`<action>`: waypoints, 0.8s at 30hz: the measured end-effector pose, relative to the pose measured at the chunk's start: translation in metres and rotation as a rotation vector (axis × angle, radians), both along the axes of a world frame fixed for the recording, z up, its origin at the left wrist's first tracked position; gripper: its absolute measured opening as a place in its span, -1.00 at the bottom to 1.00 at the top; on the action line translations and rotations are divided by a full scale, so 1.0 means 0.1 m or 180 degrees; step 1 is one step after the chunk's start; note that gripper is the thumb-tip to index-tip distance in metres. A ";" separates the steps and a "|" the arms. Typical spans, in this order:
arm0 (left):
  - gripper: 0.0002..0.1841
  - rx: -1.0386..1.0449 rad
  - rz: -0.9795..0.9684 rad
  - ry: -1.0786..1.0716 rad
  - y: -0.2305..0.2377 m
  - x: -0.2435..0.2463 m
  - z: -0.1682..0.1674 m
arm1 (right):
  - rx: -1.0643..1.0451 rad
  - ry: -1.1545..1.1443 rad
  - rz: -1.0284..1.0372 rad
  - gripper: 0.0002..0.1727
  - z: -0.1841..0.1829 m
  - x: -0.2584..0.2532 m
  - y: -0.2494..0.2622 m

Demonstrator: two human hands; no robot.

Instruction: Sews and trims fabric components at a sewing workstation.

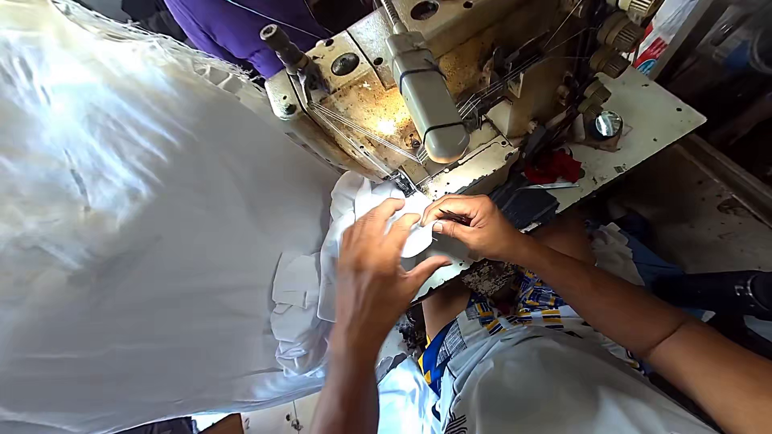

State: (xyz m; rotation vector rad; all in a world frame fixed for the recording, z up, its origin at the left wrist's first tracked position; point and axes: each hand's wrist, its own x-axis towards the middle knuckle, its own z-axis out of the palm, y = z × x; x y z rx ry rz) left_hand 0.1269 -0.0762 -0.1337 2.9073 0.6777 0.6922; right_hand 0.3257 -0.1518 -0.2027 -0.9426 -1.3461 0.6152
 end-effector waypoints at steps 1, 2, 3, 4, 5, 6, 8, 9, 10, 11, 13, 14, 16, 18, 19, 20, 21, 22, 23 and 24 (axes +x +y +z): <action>-0.28 0.0076 0.0042 -0.0144 -0.05 0.10 -0.14 | 0.0049 0.0049 -0.0009 -0.90 0.01 0.00 0.01; -0.32 0.0147 0.0102 -0.0251 -0.07 0.17 -0.28 | 0.0092 0.0119 -0.0031 -0.90 0.01 -0.01 0.02; -0.41 0.0232 0.0184 -0.0392 -0.04 0.23 -0.41 | 0.0118 0.0189 -0.0037 -0.90 0.02 -0.01 0.02; -0.53 0.0340 0.0265 -0.0553 0.01 0.26 -0.51 | 0.0139 0.0246 -0.0026 -0.90 0.04 -0.02 0.02; -0.62 0.0422 0.0314 -0.0640 0.07 0.27 -0.58 | 0.0156 0.0283 -0.0016 -0.91 0.05 -0.03 0.03; -0.67 0.0488 0.0306 -0.0684 0.13 0.25 -0.61 | 0.0162 0.0290 -0.0017 -0.91 0.06 -0.03 0.03; -0.71 0.0575 0.0190 -0.0733 0.22 0.20 -0.61 | 0.0146 0.0279 -0.0023 -0.91 0.06 -0.02 0.02; -0.72 0.0604 0.0125 -0.0728 0.25 0.17 -0.59 | 0.0130 0.0276 -0.0021 -0.91 0.05 -0.01 0.01; -0.72 0.0628 0.0077 -0.0707 0.28 0.15 -0.56 | 0.0127 0.0273 -0.0029 -0.90 0.05 -0.01 0.00; -0.73 0.0651 0.0036 -0.0671 0.30 0.13 -0.53 | 0.0126 0.0277 -0.0041 -0.90 0.04 -0.02 0.00; -0.74 0.0663 -0.0018 -0.0592 0.32 0.12 -0.50 | 0.0137 0.0333 -0.0049 -0.89 0.01 -0.02 -0.01; -0.74 0.0663 -0.0011 -0.0562 0.32 0.13 -0.50 | 0.0132 0.0362 -0.0053 -0.89 0.00 -0.02 -0.02; -0.72 0.0657 0.0083 -0.0526 0.33 0.15 -0.51 | 0.0133 0.0424 -0.0053 -0.89 0.01 -0.03 -0.01; -0.72 0.0708 0.0208 -0.0585 0.36 0.16 -0.52 | 0.0135 0.0489 -0.0044 -0.90 0.02 -0.04 -0.01; -0.72 0.0728 0.0244 -0.0624 0.38 0.16 -0.52 | 0.0133 0.0506 -0.0039 -0.91 0.02 -0.03 -0.01; -0.73 0.0742 0.0238 -0.0665 0.39 0.15 -0.51 | 0.0131 0.0512 -0.0031 -0.91 0.02 -0.02 -0.01; -0.74 0.0732 0.0174 -0.0692 0.40 0.15 -0.50 | 0.0126 0.0517 -0.0033 -0.91 0.02 -0.02 -0.02; -0.75 0.0697 0.0074 -0.0697 0.40 0.13 -0.49 | 0.0099 0.0526 -0.0037 -0.91 0.02 -0.01 -0.02; -0.75 0.0634 -0.0023 -0.0701 0.39 0.12 -0.49 | 0.0071 0.0534 -0.0044 -0.91 0.01 0.00 -0.03; -0.74 0.0572 -0.0085 -0.0730 0.38 0.12 -0.50 | 0.0048 0.0537 -0.0037 -0.91 0.00 0.00 -0.03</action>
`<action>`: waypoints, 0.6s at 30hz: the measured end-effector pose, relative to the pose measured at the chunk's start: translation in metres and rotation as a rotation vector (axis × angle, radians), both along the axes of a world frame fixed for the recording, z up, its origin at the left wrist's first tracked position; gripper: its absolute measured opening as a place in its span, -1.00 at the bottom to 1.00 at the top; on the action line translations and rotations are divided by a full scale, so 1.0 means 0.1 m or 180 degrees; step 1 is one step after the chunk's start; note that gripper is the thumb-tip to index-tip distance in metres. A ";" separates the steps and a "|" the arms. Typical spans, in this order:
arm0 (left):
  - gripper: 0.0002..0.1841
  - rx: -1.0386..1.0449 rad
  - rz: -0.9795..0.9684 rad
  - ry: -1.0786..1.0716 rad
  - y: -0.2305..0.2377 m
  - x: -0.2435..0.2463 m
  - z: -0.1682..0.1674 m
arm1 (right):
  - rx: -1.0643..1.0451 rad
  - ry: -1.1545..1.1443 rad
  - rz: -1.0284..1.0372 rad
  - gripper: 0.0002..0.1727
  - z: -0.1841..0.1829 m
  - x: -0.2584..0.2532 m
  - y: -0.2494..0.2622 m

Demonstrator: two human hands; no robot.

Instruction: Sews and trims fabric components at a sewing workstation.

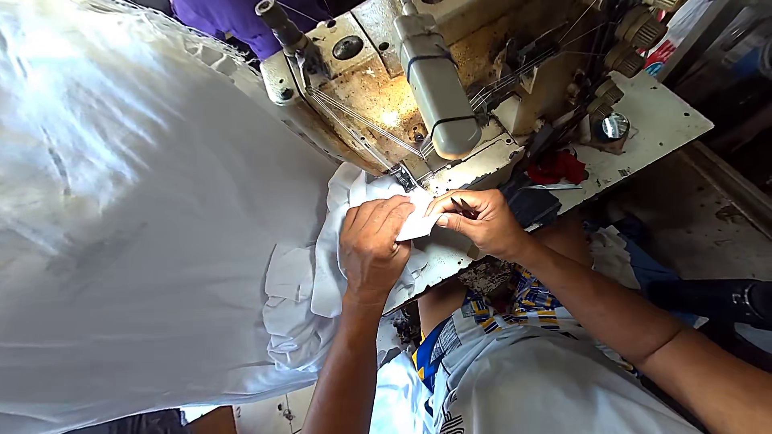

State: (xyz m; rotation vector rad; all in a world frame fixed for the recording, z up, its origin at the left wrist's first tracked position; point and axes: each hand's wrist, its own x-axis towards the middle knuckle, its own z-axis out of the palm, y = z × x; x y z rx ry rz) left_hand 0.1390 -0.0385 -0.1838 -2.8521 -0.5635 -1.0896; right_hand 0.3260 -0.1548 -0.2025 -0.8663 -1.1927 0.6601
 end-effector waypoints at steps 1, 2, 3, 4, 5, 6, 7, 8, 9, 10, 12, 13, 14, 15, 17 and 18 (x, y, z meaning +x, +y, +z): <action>-0.70 -0.0048 -0.0017 -0.0018 -0.03 0.01 -0.01 | -0.0016 0.0007 0.0000 -0.91 0.00 0.00 0.00; -0.65 -0.0066 0.0021 -0.0026 -0.06 0.03 -0.02 | -0.0023 0.0016 -0.0016 -0.91 0.02 -0.01 0.01; -0.61 -0.0071 0.0087 -0.0042 -0.09 0.05 -0.04 | -0.0031 0.0018 -0.0047 -0.91 0.05 -0.02 0.02; -0.62 -0.0066 0.0152 -0.0082 -0.10 0.08 -0.06 | -0.0032 0.0004 -0.0090 -0.92 0.08 -0.05 0.03; -0.67 -0.0059 0.0210 -0.0129 -0.10 0.10 -0.07 | -0.0016 -0.0032 -0.0125 -0.91 0.12 -0.06 0.05; -0.72 -0.0065 0.0243 -0.0162 -0.07 0.12 -0.07 | 0.0012 -0.0078 -0.0167 -0.91 0.16 -0.07 0.08; -0.74 -0.0103 0.0266 -0.0162 -0.05 0.12 -0.05 | 0.0025 -0.0132 -0.0229 -0.91 0.20 -0.08 0.11; -0.74 -0.0158 0.0258 -0.0141 -0.02 0.11 -0.01 | 0.0019 -0.0161 -0.0295 -0.92 0.24 -0.08 0.14; -0.75 -0.0211 0.0227 -0.0116 0.01 0.10 0.03 | 0.0019 -0.0172 -0.0340 -0.92 0.28 -0.07 0.17; -0.75 -0.0257 0.0183 -0.0108 0.04 0.08 0.07 | 0.0023 -0.0179 -0.0367 -0.92 0.32 -0.07 0.20; -0.77 -0.0354 0.0088 -0.0087 0.08 0.04 0.14 | 0.0010 -0.0203 -0.0371 -0.92 0.38 -0.05 0.23; -0.78 -0.0458 0.0007 -0.0048 0.11 0.01 0.17 | -0.0009 -0.0206 -0.0359 -0.93 0.40 -0.05 0.24; -0.79 -0.0601 -0.0100 -0.0018 0.12 -0.02 0.20 | -0.0036 -0.0190 -0.0345 -0.93 0.40 -0.04 0.25; -0.79 -0.0794 -0.0227 -0.0010 0.14 -0.05 0.22 | -0.0055 -0.0156 -0.0345 -0.94 0.40 -0.04 0.26; -0.81 -0.1240 -0.0500 -0.0121 0.15 -0.10 0.30 | -0.0053 -0.0110 -0.0383 -0.95 0.39 -0.02 0.28; -0.82 -0.1433 -0.0589 -0.0217 0.15 -0.11 0.33 | -0.0049 -0.0085 -0.0397 -0.94 0.40 -0.01 0.29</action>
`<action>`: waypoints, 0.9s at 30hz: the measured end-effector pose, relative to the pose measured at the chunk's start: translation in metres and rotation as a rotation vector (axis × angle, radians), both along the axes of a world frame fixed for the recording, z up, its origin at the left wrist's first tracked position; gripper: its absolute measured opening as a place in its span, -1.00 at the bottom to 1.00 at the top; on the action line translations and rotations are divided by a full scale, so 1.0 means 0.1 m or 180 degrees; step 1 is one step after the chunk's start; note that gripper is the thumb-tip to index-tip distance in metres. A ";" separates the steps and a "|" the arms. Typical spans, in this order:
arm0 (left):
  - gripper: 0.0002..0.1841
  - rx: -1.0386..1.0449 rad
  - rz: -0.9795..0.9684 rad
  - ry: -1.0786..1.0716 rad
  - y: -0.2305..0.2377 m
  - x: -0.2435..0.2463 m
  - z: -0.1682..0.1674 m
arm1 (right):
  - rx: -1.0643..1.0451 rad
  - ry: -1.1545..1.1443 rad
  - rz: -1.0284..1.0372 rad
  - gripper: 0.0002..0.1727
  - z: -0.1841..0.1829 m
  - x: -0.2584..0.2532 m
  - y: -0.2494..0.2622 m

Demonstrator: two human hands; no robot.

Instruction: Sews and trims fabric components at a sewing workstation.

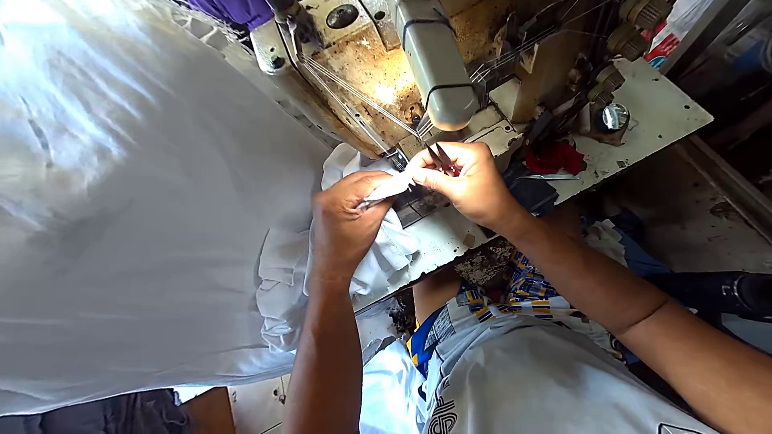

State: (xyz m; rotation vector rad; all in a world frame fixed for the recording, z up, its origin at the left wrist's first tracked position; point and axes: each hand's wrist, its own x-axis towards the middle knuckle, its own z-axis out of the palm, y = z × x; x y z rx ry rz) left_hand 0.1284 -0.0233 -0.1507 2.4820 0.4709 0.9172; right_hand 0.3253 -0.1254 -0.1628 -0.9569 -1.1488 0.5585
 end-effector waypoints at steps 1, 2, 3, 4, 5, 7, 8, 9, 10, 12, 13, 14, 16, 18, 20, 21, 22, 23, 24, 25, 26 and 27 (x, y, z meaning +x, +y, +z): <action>-0.82 -0.0137 -0.0012 -0.0095 0.01 0.00 0.02 | 0.0004 0.0012 0.0000 -0.94 0.01 0.01 0.01; -0.82 -0.0208 0.0016 -0.0142 0.02 0.00 0.05 | 0.0011 0.0011 -0.0012 -0.94 0.02 0.01 0.01; -0.81 -0.0228 0.0062 -0.0149 0.02 -0.01 0.06 | 0.0014 0.0018 -0.0015 -0.94 0.02 0.00 0.02; -0.81 -0.0237 0.0117 -0.0128 0.02 -0.02 0.08 | 0.0013 0.0036 -0.0004 -0.94 0.03 0.00 0.02; -0.81 -0.0241 0.0161 -0.0108 0.01 -0.03 0.10 | 0.0009 0.0062 0.0016 -0.94 0.03 -0.01 0.01; -0.81 -0.0248 0.0120 -0.0137 -0.01 -0.03 0.09 | -0.0046 0.0125 0.0058 -0.94 0.02 -0.02 -0.03; -0.82 -0.0218 0.0008 -0.0153 -0.03 -0.03 0.08 | -0.0113 0.0132 0.0067 -0.93 0.00 -0.03 -0.08; -0.82 -0.0133 -0.0110 -0.0137 -0.04 -0.04 0.06 | -0.0211 0.0130 0.0064 -0.92 -0.02 -0.04 -0.14; -0.82 0.0003 -0.0193 -0.0051 -0.05 -0.07 0.03 | -0.0340 0.0135 0.0057 -0.91 -0.05 -0.07 -0.22; -0.82 0.0336 -0.0331 0.0166 -0.04 -0.10 -0.06 | -0.0479 0.0150 0.0099 -0.91 -0.20 -0.10 -0.35; -0.82 0.0528 -0.0371 0.0294 -0.03 -0.11 -0.11 | -0.0439 0.0175 0.0155 -0.90 -0.33 -0.10 -0.37; -0.83 0.0722 -0.0406 0.0393 -0.03 -0.11 -0.17 | -0.0387 0.0183 0.0214 -0.89 -0.44 -0.09 -0.38; -0.85 0.1053 -0.0439 0.0474 -0.04 -0.14 -0.23 | -0.0330 0.0137 0.0278 -0.87 -0.58 -0.07 -0.41; -0.83 0.1283 -0.0406 0.0490 -0.05 -0.16 -0.25 | -0.0301 0.0131 0.0272 -0.87 -0.59 -0.07 -0.42; -0.83 0.1421 -0.0309 0.0526 -0.08 -0.16 -0.23 | -0.0296 0.0127 0.0260 -0.87 -0.57 -0.07 -0.42; -0.83 0.1465 -0.0265 0.0543 -0.09 -0.16 -0.22 | -0.0294 0.0135 0.0255 -0.87 -0.56 -0.07 -0.42; -0.83 0.1496 -0.0230 0.0553 -0.10 -0.15 -0.22 | -0.0282 0.0145 0.0247 -0.87 -0.56 -0.08 -0.42; -0.83 0.1520 -0.0203 0.0565 -0.11 -0.15 -0.21 | -0.0278 0.0152 0.0245 -0.87 -0.56 -0.07 -0.42; -0.84 0.1544 -0.0178 0.0569 -0.11 -0.14 -0.20 | -0.0270 0.0162 0.0243 -0.87 -0.56 -0.07 -0.42; -0.84 0.1562 -0.0151 0.0574 -0.11 -0.13 -0.19 | -0.0257 0.0168 0.0244 -0.87 -0.56 -0.07 -0.41; -0.84 0.1574 -0.0126 0.0580 -0.10 -0.12 -0.19 | -0.0241 0.0168 0.0236 -0.86 -0.55 -0.06 -0.39; -0.84 0.1581 -0.0102 0.0595 -0.08 -0.12 -0.18 | -0.0215 0.0170 0.0221 -0.87 -0.55 -0.06 -0.37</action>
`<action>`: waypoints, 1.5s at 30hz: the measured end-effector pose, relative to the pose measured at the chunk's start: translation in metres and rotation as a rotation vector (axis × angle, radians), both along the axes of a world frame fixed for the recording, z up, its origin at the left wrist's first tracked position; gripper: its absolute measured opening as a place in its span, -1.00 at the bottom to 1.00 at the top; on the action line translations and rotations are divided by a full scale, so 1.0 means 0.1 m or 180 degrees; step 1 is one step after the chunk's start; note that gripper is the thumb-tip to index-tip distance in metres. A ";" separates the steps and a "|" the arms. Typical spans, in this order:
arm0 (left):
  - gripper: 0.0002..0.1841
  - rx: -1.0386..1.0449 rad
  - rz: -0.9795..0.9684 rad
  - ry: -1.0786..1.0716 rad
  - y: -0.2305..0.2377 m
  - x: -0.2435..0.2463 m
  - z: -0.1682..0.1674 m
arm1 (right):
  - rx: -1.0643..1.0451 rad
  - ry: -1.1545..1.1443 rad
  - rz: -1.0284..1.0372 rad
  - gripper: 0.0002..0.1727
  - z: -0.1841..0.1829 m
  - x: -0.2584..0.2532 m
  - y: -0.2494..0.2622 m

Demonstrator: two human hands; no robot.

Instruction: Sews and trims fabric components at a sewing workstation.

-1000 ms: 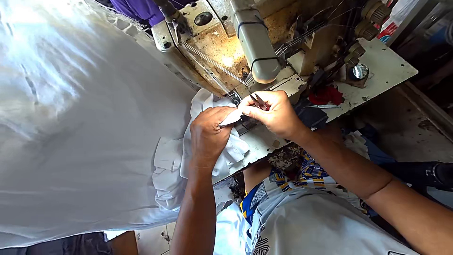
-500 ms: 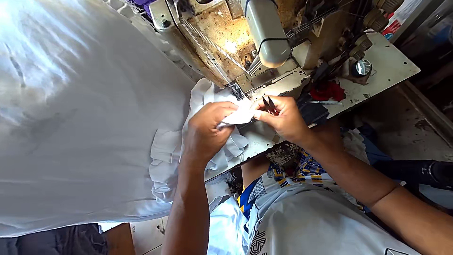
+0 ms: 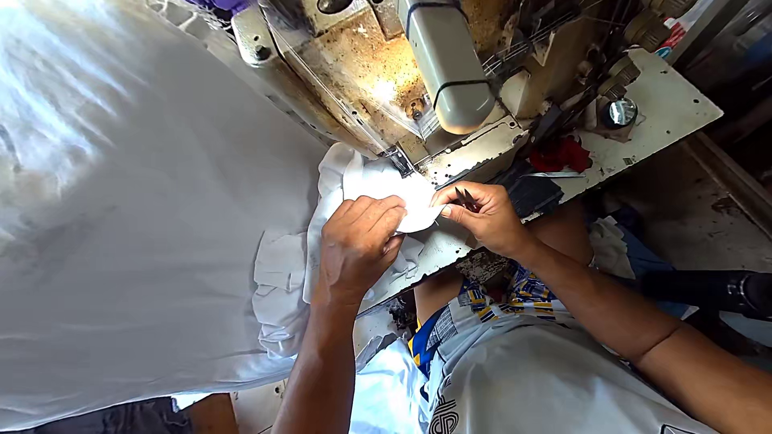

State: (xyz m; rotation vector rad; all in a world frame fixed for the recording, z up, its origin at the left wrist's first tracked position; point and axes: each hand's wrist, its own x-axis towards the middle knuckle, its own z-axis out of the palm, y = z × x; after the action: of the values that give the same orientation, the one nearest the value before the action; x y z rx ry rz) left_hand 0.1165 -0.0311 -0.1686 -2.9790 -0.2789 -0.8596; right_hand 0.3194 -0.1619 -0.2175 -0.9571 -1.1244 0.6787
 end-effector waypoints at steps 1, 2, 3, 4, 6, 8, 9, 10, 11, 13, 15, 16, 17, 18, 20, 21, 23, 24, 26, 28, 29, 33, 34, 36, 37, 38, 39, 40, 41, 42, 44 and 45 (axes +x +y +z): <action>-0.83 0.0002 0.0023 0.0007 0.03 0.01 0.01 | 0.0022 0.0003 -0.0026 -0.87 0.00 0.00 0.03; -0.83 -0.0003 0.0045 0.0008 0.06 0.01 0.01 | 0.0051 0.0008 -0.0039 -0.88 0.01 -0.01 0.08; -0.82 -0.0007 0.0068 0.0021 0.09 0.02 0.03 | 0.0089 0.0034 -0.0034 -0.88 0.00 -0.01 0.12; -0.81 -0.0015 0.0111 0.0062 0.11 0.03 0.05 | 0.0098 0.0072 -0.0047 -0.88 0.00 -0.02 0.17; -0.80 -0.0143 0.0187 0.0203 0.13 0.05 0.11 | 0.0044 0.0118 -0.0087 -0.87 0.02 -0.04 0.23; -0.78 -0.0438 0.0141 0.0421 0.11 0.03 0.20 | 0.0034 0.0127 -0.0084 -0.86 0.04 -0.04 0.28; -0.79 -0.0554 0.0102 0.0566 0.11 0.00 0.25 | 0.0048 0.0133 -0.0064 -0.85 0.05 -0.05 0.30; -0.79 -0.0594 0.0125 0.0743 0.10 -0.04 0.30 | 0.0049 0.0121 -0.0054 -0.84 0.05 -0.05 0.31; -0.64 -0.0578 0.0211 0.0930 0.08 -0.10 0.35 | 0.0039 0.0064 -0.0052 -0.83 0.05 -0.04 0.32; -0.46 -0.0552 0.0393 0.1035 0.00 -0.21 0.47 | 0.0010 -0.0253 -0.0010 -0.84 0.06 -0.01 0.31; -0.52 -0.0653 0.0353 0.0856 -0.14 -0.26 0.61 | 0.0086 -0.0874 0.0134 -0.84 0.11 0.06 0.30; -0.59 -0.0760 0.0232 0.0697 -0.23 -0.27 0.65 | 0.0177 -0.1171 0.0299 -0.84 0.14 0.11 0.28; -0.65 -0.0877 0.0077 0.0533 -0.32 -0.27 0.65 | 0.0280 -0.1398 0.0503 -0.82 0.17 0.14 0.25; -0.71 -0.0991 -0.0087 0.0394 -0.40 -0.26 0.62 | 0.0358 -0.1561 0.0703 -0.80 0.20 0.17 0.19; -0.79 -0.1236 -0.0398 0.0171 -0.51 -0.21 0.49 | 0.0403 -0.1725 0.0919 -0.82 0.25 0.18 0.05; -0.82 -0.1360 -0.0530 0.0032 -0.56 -0.18 0.39 | 0.0405 -0.1750 0.0922 -0.84 0.25 0.17 -0.03; -0.81 -0.1366 -0.0536 -0.0395 -0.62 -0.09 0.15 | 0.0379 -0.1750 0.0747 -0.85 0.19 0.14 -0.15; -0.73 -0.1140 -0.0317 -0.0624 -0.65 -0.04 0.02 | 0.0348 -0.1697 0.0642 -0.85 0.15 0.13 -0.20; -0.47 -0.0468 0.0335 -0.0629 -0.65 0.04 -0.24 | 0.0335 -0.1496 0.0470 -0.84 0.07 0.10 -0.26; -0.35 -0.0018 0.0622 -0.0405 -0.53 0.08 -0.43 | 0.0317 -0.1311 0.0353 -0.85 0.03 0.08 -0.29; -0.40 0.0122 0.0654 -0.0360 -0.44 0.08 -0.48 | 0.0277 -0.1237 0.0321 -0.86 0.02 0.07 -0.30; -0.78 0.0266 0.0484 -0.0353 -0.24 0.00 -0.36 | 0.0146 -0.0916 0.0299 -0.89 0.00 0.08 -0.33; -0.84 0.0265 0.0456 -0.0281 -0.26 -0.01 -0.29 | 0.0136 -0.0827 0.0316 -0.90 -0.01 0.08 -0.34; -0.88 0.0228 0.0464 -0.0085 -0.31 0.00 -0.16 | 0.0114 -0.0728 0.0330 -0.90 -0.03 0.09 -0.35; -0.87 0.0219 0.0480 -0.0013 -0.32 0.00 -0.12 | 0.0096 -0.0707 0.0326 -0.90 -0.03 0.09 -0.35; -0.87 0.0221 0.0487 0.0027 -0.32 0.00 -0.09 | 0.0078 -0.0685 0.0327 -0.90 -0.03 0.08 -0.36; -0.86 0.0226 0.0483 0.0048 -0.32 0.00 -0.08 | 0.0062 -0.0669 0.0326 -0.90 -0.03 0.08 -0.36; -0.86 0.0228 0.0479 0.0056 -0.31 -0.01 -0.08 | 0.0046 -0.0654 0.0326 -0.90 -0.03 0.07 -0.36; -0.86 0.0225 0.0477 0.0068 -0.30 0.00 -0.08 | 0.0023 -0.0632 0.0325 -0.90 -0.03 0.07 -0.36; -0.86 0.0227 0.0477 0.0084 -0.29 0.00 -0.07 | -0.0001 -0.0607 0.0321 -0.90 -0.03 0.07 -0.36; -0.84 0.0251 0.0478 0.0155 -0.27 0.00 -0.04 | -0.0054 -0.0549 0.0305 -0.91 -0.03 0.06 -0.35; -0.83 0.0262 0.0476 0.0199 -0.25 0.00 -0.02 | -0.0072 -0.0530 0.0293 -0.91 -0.03 0.05 -0.34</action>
State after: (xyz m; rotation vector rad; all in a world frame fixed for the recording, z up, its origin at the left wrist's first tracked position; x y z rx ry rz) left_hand 0.1167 -0.0562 -0.1708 -2.8594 -0.4461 -0.7422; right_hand 0.3247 -0.1955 -0.2206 -0.9999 -1.3163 0.6968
